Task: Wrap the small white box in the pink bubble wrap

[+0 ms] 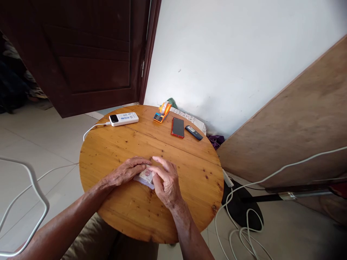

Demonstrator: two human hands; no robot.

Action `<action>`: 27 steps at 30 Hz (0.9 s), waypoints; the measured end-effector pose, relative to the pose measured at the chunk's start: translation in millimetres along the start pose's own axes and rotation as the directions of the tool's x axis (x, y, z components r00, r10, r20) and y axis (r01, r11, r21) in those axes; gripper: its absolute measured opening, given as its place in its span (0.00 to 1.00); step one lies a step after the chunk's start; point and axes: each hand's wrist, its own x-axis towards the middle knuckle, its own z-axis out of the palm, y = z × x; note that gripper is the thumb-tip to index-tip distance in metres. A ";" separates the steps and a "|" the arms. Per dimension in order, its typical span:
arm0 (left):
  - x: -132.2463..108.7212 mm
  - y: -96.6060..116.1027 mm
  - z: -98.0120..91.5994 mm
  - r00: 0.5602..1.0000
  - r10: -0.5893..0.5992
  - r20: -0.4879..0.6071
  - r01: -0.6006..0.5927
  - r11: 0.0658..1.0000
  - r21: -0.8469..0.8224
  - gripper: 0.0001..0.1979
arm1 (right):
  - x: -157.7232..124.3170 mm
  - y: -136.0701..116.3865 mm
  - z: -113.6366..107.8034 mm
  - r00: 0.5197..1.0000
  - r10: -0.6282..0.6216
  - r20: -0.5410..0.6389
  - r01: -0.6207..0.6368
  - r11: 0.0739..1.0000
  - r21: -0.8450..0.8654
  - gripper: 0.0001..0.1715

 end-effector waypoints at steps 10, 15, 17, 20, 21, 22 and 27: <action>-1.1 6.3 -1.5 0.999 -0.045 0.029 0.044 0.999 0.030 0.20 | 4.1 1.9 -4.6 0.972 0.233 0.039 -0.235 0.969 0.080 0.14; -1.0 7.4 -0.9 0.999 -0.042 0.011 0.042 0.999 0.027 0.19 | 4.2 -0.5 -5.2 0.967 0.256 0.006 -0.256 0.963 0.081 0.15; -1.2 4.4 0.2 0.998 -0.058 -0.004 0.058 0.998 0.017 0.20 | 4.3 0.9 -7.0 0.960 0.281 -0.015 -0.279 0.957 0.083 0.15; -0.9 -1.1 2.3 0.998 -0.067 -0.014 0.066 0.997 -0.042 0.22 | 4.5 2.5 -9.3 0.955 0.297 0.007 -0.297 0.950 0.093 0.15; -0.5 -2.7 3.0 0.998 -0.067 -0.016 0.065 0.996 -0.065 0.23 | 4.6 2.6 -9.6 0.954 0.299 0.029 -0.301 0.948 0.103 0.16; -0.1 -4.2 3.8 0.998 -0.065 -0.016 0.064 0.994 -0.088 0.24 | 4.5 2.5 -9.6 0.953 0.297 0.054 -0.302 0.946 0.116 0.16; 1.7 -10.7 6.9 0.998 -0.060 -0.024 0.055 0.984 -0.170 0.25 | 3.0 3.0 -7.4 0.961 0.259 0.095 -0.271 0.951 0.150 0.16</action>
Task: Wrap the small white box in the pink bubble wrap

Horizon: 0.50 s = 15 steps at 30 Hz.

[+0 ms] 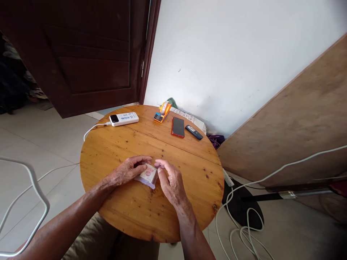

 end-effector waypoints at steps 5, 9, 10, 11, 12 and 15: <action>-1.6 0.3 0.0 0.999 -0.022 -0.030 0.020 0.997 -0.079 0.25 | 0.5 2.7 -2.0 0.982 0.019 -0.188 -0.022 1.000 -0.012 0.12; -2.3 3.9 -1.7 0.997 -0.028 -0.070 0.015 0.984 -0.178 0.26 | 2.6 0.8 -3.5 0.968 -0.081 -0.236 0.073 0.996 -0.043 0.10; -2.0 3.8 -2.2 0.996 -0.030 -0.087 0.011 0.979 -0.205 0.27 | 3.1 0.1 -3.4 0.967 -0.113 -0.227 0.106 0.993 -0.046 0.10; -1.5 3.2 -2.8 0.994 -0.033 -0.104 0.008 0.973 -0.231 0.28 | 3.5 -0.6 -3.0 0.966 -0.142 -0.214 0.135 0.990 -0.047 0.10; -1.0 2.2 -3.4 0.992 -0.036 -0.121 0.004 0.968 -0.251 0.28 | 3.8 -1.2 -2.6 0.966 -0.162 -0.204 0.156 0.987 -0.044 0.10; 0.4 -1.0 -4.5 0.983 -0.046 -0.180 -0.006 0.960 -0.279 0.29 | 4.3 -2.2 -1.6 0.964 -0.180 -0.195 0.177 0.984 -0.035 0.10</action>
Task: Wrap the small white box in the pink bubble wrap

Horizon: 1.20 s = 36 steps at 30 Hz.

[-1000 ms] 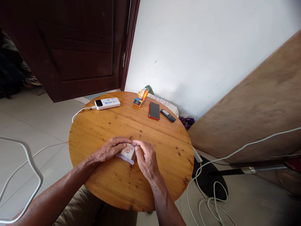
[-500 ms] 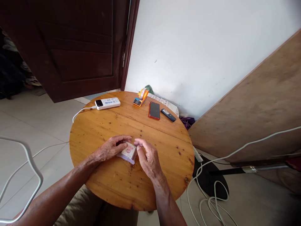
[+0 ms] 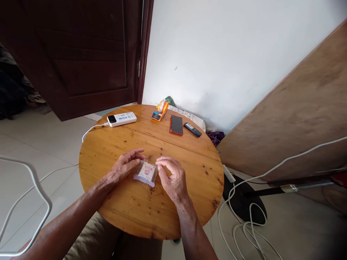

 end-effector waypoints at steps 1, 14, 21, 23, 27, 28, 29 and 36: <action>0.2 -0.5 -0.2 1.000 0.000 -0.021 0.000 1.000 -0.004 0.28 | 0.1 -0.2 0.1 1.000 0.002 -0.003 -0.002 1.000 0.003 0.10; -3.6 5.0 -9.3 0.977 -0.079 0.198 0.050 0.988 0.147 0.36 | -1.6 -3.3 -2.0 0.991 0.002 0.135 -0.001 1.000 -0.006 0.10; -8.6 10.9 -9.5 0.943 -0.060 0.327 -0.015 0.975 0.221 0.36 | -3.8 -3.3 1.5 0.962 -0.010 0.272 0.020 0.999 -0.034 0.09; -9.7 12.9 -8.1 0.942 -0.068 0.330 -0.011 0.973 0.232 0.36 | -3.9 -3.6 2.4 0.961 -0.022 0.275 0.036 0.998 -0.046 0.10; -10.3 15.0 -6.3 0.948 -0.083 0.306 0.001 0.966 0.260 0.37 | -3.9 -3.2 3.9 0.968 -0.055 0.245 0.073 0.995 -0.065 0.07; -10.2 14.9 -6.3 0.949 -0.083 0.303 0.001 0.965 0.263 0.36 | -3.9 -2.9 4.0 0.970 -0.063 0.233 0.081 0.994 -0.070 0.07; -10.0 14.8 -6.5 0.949 -0.082 0.304 -0.002 0.964 0.265 0.36 | -3.9 -2.5 4.0 0.972 -0.071 0.223 0.089 0.993 -0.075 0.07; -12.1 17.5 -3.6 0.958 -0.093 0.272 -0.037 0.899 0.436 0.41 | -3.5 0.1 3.7 0.976 -0.087 0.202 0.103 0.992 -0.070 0.09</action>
